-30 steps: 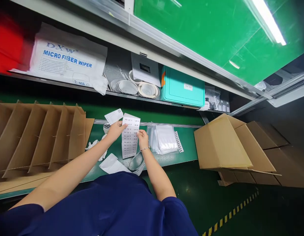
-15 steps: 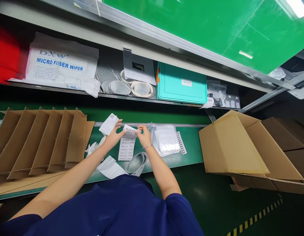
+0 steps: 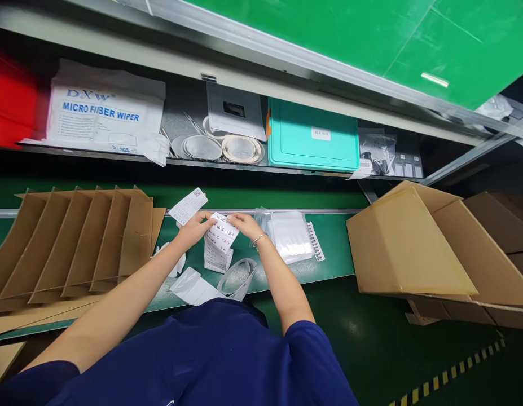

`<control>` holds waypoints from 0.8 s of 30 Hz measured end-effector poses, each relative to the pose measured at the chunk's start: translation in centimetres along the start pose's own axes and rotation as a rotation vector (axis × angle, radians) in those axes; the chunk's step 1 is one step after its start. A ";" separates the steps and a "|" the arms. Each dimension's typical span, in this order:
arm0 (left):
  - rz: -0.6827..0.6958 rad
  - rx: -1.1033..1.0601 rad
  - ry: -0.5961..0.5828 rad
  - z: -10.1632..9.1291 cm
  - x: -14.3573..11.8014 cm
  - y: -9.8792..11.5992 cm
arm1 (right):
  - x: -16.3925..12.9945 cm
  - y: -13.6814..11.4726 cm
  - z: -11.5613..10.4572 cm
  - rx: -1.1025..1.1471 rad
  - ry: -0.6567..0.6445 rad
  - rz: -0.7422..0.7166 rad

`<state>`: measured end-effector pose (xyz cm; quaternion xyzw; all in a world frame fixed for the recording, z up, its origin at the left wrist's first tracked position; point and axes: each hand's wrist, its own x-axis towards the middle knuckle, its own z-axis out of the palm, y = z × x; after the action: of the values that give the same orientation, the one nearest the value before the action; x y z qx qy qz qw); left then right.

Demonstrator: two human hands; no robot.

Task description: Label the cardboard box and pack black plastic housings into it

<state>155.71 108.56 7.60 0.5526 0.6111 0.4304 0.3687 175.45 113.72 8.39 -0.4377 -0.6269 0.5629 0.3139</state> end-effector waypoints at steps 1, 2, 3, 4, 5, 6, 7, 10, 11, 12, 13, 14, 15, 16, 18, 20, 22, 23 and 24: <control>0.021 0.011 -0.028 -0.3 0.1 0.1 | 0.2 -0.4 0.3 -0.006 -0.012 -0.009; 0.042 0.024 -0.052 -0.6 0.3 0.2 | 0.4 -0.8 0.7 -0.018 -0.006 -0.024; 0.063 0.037 -0.071 -0.8 0.4 0.2 | 0.4 -1.2 1.1 -0.040 0.024 -0.050; 0.082 0.049 -0.084 -1.0 0.5 0.1 | 0.4 -1.6 1.4 -0.078 0.085 -0.085; 0.098 0.061 -0.092 -1.1 0.6 -0.1 | 0.3 -2.0 1.8 -0.129 0.171 -0.126; 0.108 0.071 -0.098 -1.1 0.7 -0.4 | 0.1 -2.4 2.0 -0.184 0.273 -0.166; 0.112 0.079 -0.105 -1.1 0.8 -0.9 | -0.2 -2.7 2.1 -0.232 0.378 -0.199; 0.080 0.099 -0.129 -1.2 1.3 -3.0 | -1.2 -2.8 1.4 -0.280 0.662 -0.278; 0.058 0.109 -0.134 -1.4 1.6 -3.7 | -1.8 -2.6 0.9 -0.246 0.739 -0.292; 0.037 0.121 -0.142 -1.6 2.0 -4.3 | -2.4 -2.0 0.3 -0.201 0.807 -0.300; 0.018 0.139 -0.146 -1.8 2.5 -4.9 | -3.3 -1.3 -0.4 -0.151 0.865 -0.294; 0.005 0.158 -0.146 -2.1 3.0 -5.4 | -4.5 -0.2 -0.9 -0.103 0.910 -0.273; 0.001 0.175 -0.140 -2.3 3.4 -5.8 | -6.0 1.2 -1.2 -0.057 0.936 -0.235; 0.012 0.186 -0.127 -2.5 3.7 -6.2 | -7.8 2.8 -1.3 -0.010 0.951 -0.178; 0.070 0.176 -0.094 -2.6 3.4 -6.8 | -12.0 6.5 0.0 0.114 0.973 -0.005; 0.123 0.126 -0.096 -2.4 1.7 -7.3 | -16.2 10.2 2.9 0.286 1.020 0.209; 0.118 0.080 -0.144 -1.9 -1.4 -7.9 | -19.0 13.2 6.8 0.378 1.053 0.335; 0.091 0.075 -0.172 -1.5 -3.2 -8.2 | -19.6 14.3 8.8 0.414 1.057 0.364; 0.088 0.072 -0.204 -1.1 -5.0 -8.6 | -19.5 15.2 10.7 0.451 1.054 0.377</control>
<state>152.18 103.34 -0.12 0.6327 0.5605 0.3656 0.3898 177.17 91.22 -6.42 -0.6839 -0.1636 0.4351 0.5624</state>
